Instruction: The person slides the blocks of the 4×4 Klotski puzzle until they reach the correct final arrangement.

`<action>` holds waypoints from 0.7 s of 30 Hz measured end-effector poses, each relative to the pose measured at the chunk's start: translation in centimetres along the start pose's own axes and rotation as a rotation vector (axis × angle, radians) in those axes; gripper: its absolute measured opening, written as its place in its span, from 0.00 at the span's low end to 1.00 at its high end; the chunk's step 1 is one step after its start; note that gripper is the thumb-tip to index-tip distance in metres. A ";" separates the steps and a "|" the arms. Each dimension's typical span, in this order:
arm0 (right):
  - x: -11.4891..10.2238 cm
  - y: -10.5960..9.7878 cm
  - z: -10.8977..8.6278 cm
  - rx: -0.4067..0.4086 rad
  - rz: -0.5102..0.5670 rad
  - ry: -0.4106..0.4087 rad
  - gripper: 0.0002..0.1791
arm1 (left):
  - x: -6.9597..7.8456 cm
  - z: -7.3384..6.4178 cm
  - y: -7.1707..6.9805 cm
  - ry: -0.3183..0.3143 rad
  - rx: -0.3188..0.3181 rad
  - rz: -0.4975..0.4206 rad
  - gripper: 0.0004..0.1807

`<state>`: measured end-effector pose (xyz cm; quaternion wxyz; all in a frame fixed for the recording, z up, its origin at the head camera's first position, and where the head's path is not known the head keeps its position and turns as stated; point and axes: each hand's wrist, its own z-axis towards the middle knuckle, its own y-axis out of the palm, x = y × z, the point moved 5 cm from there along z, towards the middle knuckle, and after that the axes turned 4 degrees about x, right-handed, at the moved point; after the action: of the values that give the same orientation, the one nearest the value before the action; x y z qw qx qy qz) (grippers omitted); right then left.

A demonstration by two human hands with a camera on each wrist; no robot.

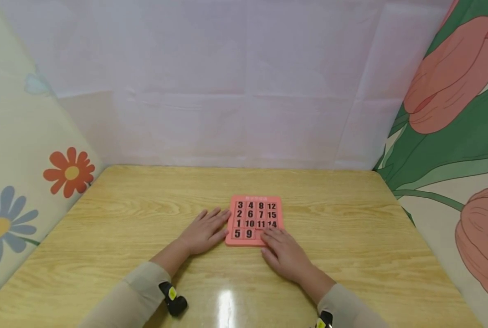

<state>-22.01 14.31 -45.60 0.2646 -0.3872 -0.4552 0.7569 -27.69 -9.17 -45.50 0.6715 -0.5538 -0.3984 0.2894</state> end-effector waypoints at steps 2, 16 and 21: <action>0.3 -0.2 -0.3 0.000 -0.003 0.011 0.27 | 0.0 0.0 0.1 0.000 -0.001 0.000 0.34; 1.9 -0.9 -1.4 0.024 -0.015 0.048 0.26 | -0.1 0.1 0.2 -0.004 0.003 -0.009 0.34; 1.7 -0.9 -1.3 0.027 -0.014 0.036 0.26 | -0.1 0.1 0.1 -0.006 0.000 -0.012 0.34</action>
<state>-21.81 16.64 -45.79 0.2832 -0.3939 -0.4425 0.7542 -27.81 -9.22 -45.65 0.6719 -0.5507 -0.4036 0.2871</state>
